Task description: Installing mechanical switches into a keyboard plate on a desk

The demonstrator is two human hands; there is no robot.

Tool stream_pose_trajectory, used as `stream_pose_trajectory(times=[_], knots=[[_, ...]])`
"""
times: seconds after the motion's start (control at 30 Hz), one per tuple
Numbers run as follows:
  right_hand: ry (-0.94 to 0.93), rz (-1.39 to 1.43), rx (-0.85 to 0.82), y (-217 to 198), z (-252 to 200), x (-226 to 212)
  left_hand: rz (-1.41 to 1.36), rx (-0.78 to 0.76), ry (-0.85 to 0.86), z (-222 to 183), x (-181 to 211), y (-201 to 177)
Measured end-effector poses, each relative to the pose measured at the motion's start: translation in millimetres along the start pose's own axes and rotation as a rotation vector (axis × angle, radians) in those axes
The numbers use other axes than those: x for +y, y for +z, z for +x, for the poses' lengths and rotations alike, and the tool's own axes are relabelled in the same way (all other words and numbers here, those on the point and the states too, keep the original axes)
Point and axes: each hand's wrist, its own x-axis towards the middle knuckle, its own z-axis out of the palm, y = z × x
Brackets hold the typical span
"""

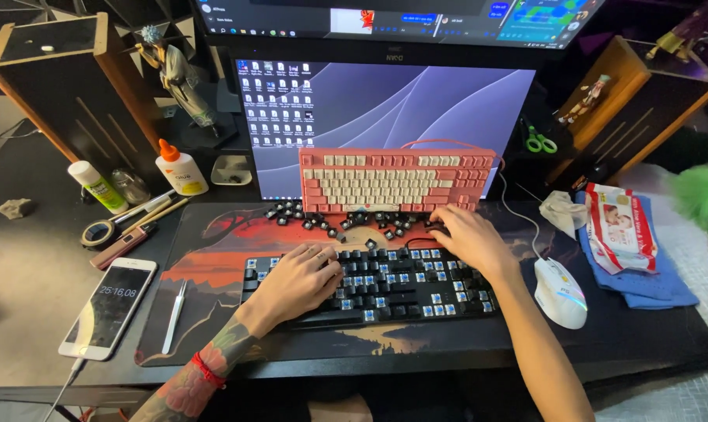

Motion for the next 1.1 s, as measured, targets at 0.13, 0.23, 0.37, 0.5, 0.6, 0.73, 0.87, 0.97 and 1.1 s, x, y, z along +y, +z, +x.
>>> stream_pose_trajectory(times=[0.13, 0.23, 0.37, 0.5, 0.6, 0.73, 0.87, 0.97, 1.1], knots=[[0.045, -0.042, -0.044, 23, 38, 12, 0.004, -0.006, 0.003, -3, 0, 1], [0.04, 0.015, -0.026, 42, 46, 20, -0.01, -0.004, 0.001, -2, 0, -4], [0.023, 0.08, 0.022, 29, 35, 1, -0.005, 0.008, -0.001, -3, 0, 0], [-0.112, 0.412, 0.151, 22, 25, -3, 0.011, 0.016, 0.011, -2, 0, -1], [-0.106, 0.645, 0.187, 5, 16, -9, 0.028, 0.026, 0.018, 2, 2, -5], [0.008, 0.857, 0.124, 9, 21, 0, 0.045, 0.034, 0.021, -2, 1, -2], [-0.029, 0.786, 0.239, 12, 23, 7, 0.034, 0.034, 0.021, -2, 0, 1], [-0.035, 0.803, 0.264, 7, 22, 7, 0.023, 0.024, 0.015, -3, -1, 1], [-0.085, 0.917, 0.326, 12, 21, 7, 0.008, 0.024, 0.009, -6, -3, 5]])
